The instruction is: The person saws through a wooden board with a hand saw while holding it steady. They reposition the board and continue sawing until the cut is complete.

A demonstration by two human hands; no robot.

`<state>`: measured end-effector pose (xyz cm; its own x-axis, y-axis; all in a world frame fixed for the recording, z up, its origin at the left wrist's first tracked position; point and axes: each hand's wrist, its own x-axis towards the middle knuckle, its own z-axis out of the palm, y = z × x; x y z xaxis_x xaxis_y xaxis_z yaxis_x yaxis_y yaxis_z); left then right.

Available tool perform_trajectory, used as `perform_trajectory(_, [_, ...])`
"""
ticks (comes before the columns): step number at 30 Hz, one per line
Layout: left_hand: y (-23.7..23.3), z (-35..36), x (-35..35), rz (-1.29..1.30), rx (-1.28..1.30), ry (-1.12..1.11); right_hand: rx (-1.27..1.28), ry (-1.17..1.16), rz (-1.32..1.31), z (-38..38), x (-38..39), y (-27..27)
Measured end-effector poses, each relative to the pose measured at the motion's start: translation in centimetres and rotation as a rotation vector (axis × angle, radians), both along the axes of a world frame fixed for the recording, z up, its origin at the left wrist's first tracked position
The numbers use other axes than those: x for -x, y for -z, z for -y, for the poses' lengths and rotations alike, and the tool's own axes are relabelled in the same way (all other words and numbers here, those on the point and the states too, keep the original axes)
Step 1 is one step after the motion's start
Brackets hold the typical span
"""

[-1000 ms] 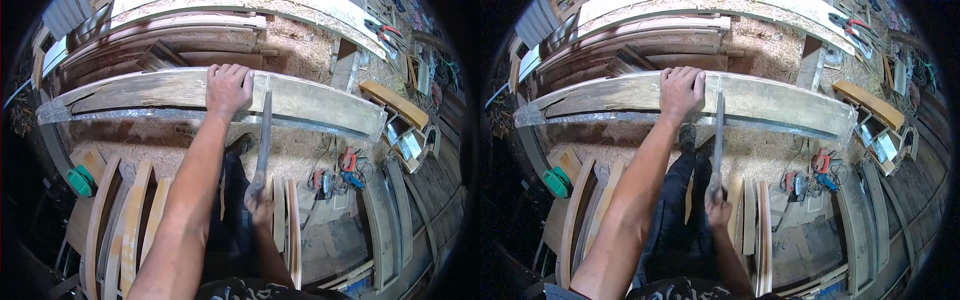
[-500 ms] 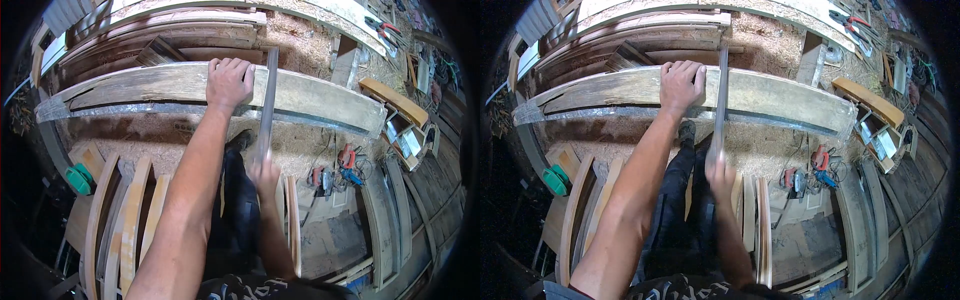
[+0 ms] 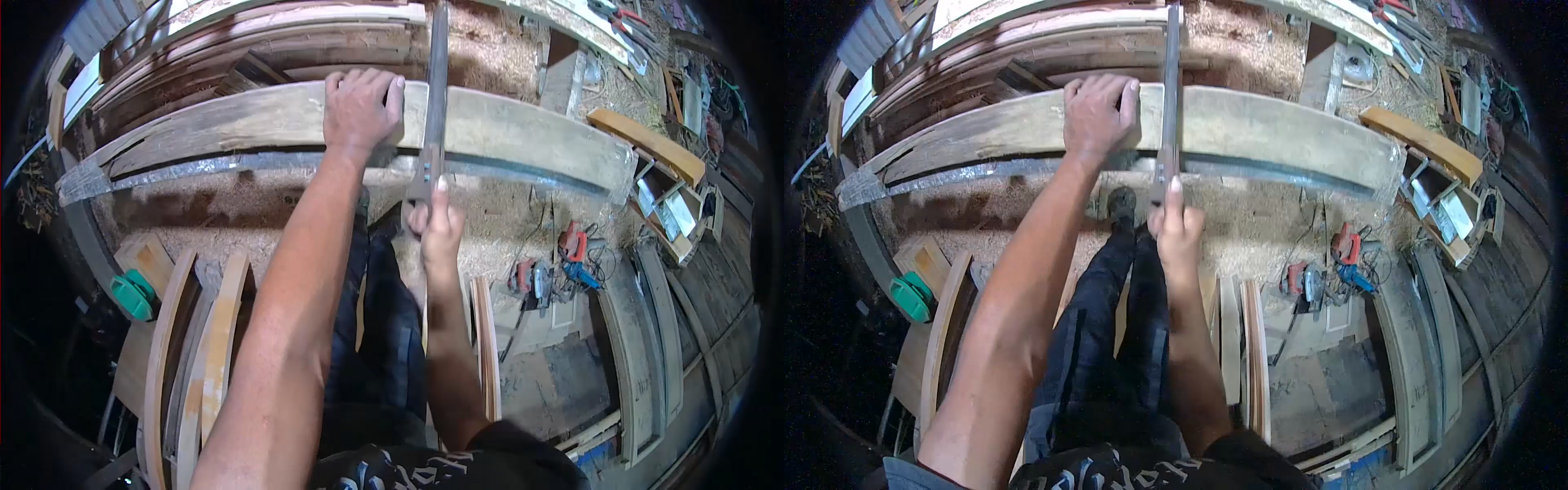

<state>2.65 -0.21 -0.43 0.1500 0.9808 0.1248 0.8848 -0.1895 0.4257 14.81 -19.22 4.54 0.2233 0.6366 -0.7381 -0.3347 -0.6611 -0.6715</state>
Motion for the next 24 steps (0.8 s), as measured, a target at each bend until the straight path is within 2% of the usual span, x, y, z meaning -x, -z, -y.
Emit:
perform_trajectory(2, [0.1,-0.4,0.0,-0.007,-0.007,0.005,-0.021,0.009,0.056,0.4,0.9,-0.3])
perform_trajectory(3, [0.1,0.0,0.0,-0.009,-0.002,0.007,0.037,0.06,0.025,5.7,1.6,-0.3])
perform_trajectory(4, [0.0,0.0,0.0,-0.034,-0.002,0.01,0.045,0.014,0.055,11.4,2.0,0.3])
perform_trajectory(5, [0.1,0.1,0.0,-0.03,-0.006,0.011,0.133,-0.017,0.103,12.3,2.4,-3.2])
perform_trajectory(7, [0.5,0.0,0.1,-0.033,-0.009,0.011,0.158,0.095,0.036,12.2,2.4,-4.3])
perform_trajectory(8, [0.2,0.0,0.1,-0.028,-0.004,0.01,0.119,0.052,0.065,10.7,2.1,-3.2])
perform_trajectory(11, [0.6,0.0,0.1,-0.01,-0.031,0.011,-0.051,-0.037,0.002,-2.7,-0.7,1.4])
perform_trajectory(14, [0.2,-0.5,0.1,-0.013,0.0,0.012,-0.05,-0.024,0.036,-0.4,-0.1,0.8])
perform_trajectory(15, [0.1,0.0,0.0,-0.014,0.003,0.009,0.018,0.031,0.021,4.6,0.9,0.7])
perform_trajectory(16, [0.0,-0.1,0.1,-0.037,0.039,0.017,0.051,0.024,0.075,7.0,1.8,-2.3])
perform_trajectory(17, [0.1,0.3,0.1,-0.032,0.041,0.016,0.149,0.053,0.023,11.2,2.1,-2.8])
perform_trajectory(18, [0.4,0.5,0.0,-0.016,0.019,0.008,0.193,-0.047,0.101,11.7,1.8,-5.1])
perform_trajectory(19, [0.7,0.0,0.0,-0.004,-0.02,-0.003,0.173,-0.049,0.101,11.7,1.4,-3.8])
perform_trajectory(21, [0.8,0.2,0.0,-0.013,-0.029,0.002,0.132,0.074,-0.073,14.2,1.3,-2.3])
perform_trajectory(22, [0.9,-0.1,0.0,0.001,-0.037,-0.002,0.209,0.017,0.082,13.6,1.8,-1.3])
perform_trajectory(23, [0.7,-0.2,0.0,0.012,-0.042,-0.009,0.208,0.013,0.076,12.6,2.0,-0.4])
perform_trajectory(24, [0.5,-0.1,0.0,-0.003,-0.01,-0.011,0.103,0.023,0.087,11.8,2.3,0.6])
